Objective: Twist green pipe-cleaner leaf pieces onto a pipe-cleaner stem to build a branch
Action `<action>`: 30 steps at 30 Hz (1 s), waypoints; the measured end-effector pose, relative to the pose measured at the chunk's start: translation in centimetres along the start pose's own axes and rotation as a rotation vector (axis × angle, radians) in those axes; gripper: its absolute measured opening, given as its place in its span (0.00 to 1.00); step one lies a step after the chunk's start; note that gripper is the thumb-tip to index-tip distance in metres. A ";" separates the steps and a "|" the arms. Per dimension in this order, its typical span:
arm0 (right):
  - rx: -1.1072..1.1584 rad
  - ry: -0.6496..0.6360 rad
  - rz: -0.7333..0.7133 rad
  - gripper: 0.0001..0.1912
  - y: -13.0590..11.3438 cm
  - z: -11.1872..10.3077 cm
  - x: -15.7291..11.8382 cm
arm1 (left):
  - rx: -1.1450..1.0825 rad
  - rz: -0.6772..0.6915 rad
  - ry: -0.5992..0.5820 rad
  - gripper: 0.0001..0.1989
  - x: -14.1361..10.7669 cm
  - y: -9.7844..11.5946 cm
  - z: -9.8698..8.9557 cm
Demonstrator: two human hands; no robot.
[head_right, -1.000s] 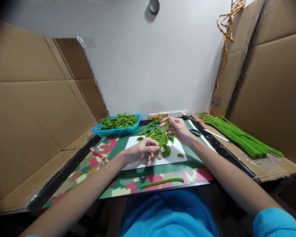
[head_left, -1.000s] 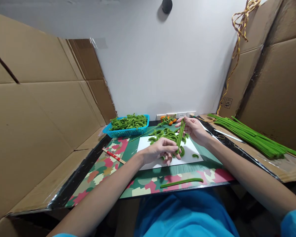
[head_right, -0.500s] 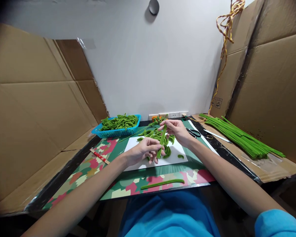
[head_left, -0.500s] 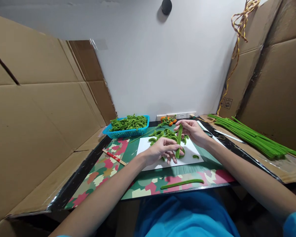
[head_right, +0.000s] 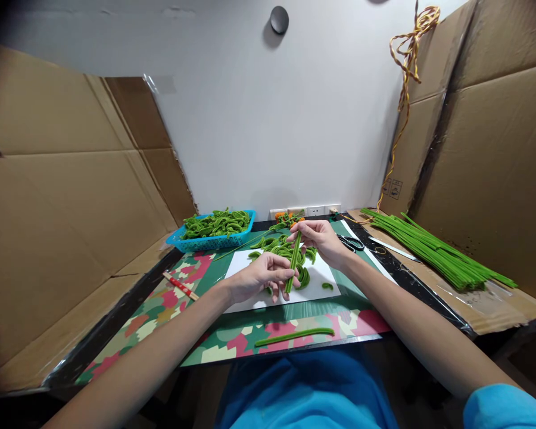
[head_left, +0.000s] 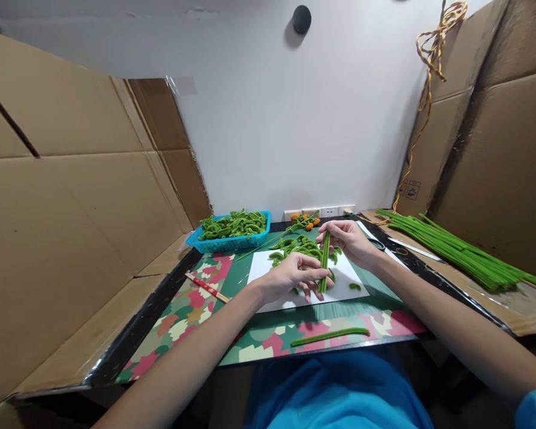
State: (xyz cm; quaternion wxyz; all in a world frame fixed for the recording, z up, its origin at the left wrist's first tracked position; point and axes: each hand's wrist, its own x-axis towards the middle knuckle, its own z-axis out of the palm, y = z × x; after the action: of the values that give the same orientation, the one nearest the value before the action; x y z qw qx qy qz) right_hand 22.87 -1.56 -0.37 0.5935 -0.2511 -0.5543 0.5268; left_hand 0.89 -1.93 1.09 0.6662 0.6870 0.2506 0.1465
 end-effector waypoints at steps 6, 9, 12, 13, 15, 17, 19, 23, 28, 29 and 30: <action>0.023 0.006 0.018 0.23 -0.2 0.1 0.0 | 0.036 0.016 -0.001 0.23 -0.2 0.3 0.0; 0.052 0.015 0.032 0.26 -0.4 0.2 0.0 | 0.031 0.034 -0.005 0.22 -0.2 0.3 0.0; 0.060 0.026 0.037 0.25 -0.4 0.1 0.1 | 0.021 0.038 -0.003 0.22 -0.1 0.1 -0.1; 0.057 0.031 0.037 0.25 -0.4 0.1 0.1 | 0.020 0.035 -0.003 0.22 -0.1 0.1 -0.1; 0.053 0.039 0.040 0.24 -0.3 0.0 0.1 | 0.022 0.029 0.000 0.23 0.0 0.0 -0.1; 0.051 0.039 0.036 0.23 -0.1 -0.1 0.1 | 0.026 0.022 0.000 0.23 0.0 0.0 0.0; 0.047 0.031 0.025 0.22 -0.1 -0.1 0.1 | 0.023 0.015 -0.005 0.22 0.0 0.0 0.0; 0.039 0.020 -0.001 0.21 -0.1 0.1 0.2 | 0.012 0.000 -0.008 0.21 -0.1 0.1 0.1; 0.042 0.037 -0.020 0.20 -0.1 0.3 0.2 | 0.003 -0.010 -0.014 0.21 -0.1 0.1 0.1; 0.041 0.043 -0.021 0.20 0.0 0.3 0.2 | 0.001 -0.009 -0.017 0.21 -0.1 0.1 0.1; 0.041 0.050 -0.022 0.19 0.0 0.2 0.3 | -0.004 -0.008 -0.019 0.22 -0.1 0.1 0.1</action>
State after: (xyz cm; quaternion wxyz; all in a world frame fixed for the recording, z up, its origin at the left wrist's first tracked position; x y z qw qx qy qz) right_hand 22.61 -1.38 -0.19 0.6181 -0.2459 -0.5311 0.5248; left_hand 0.86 -2.11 1.20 0.6704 0.6861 0.2466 0.1378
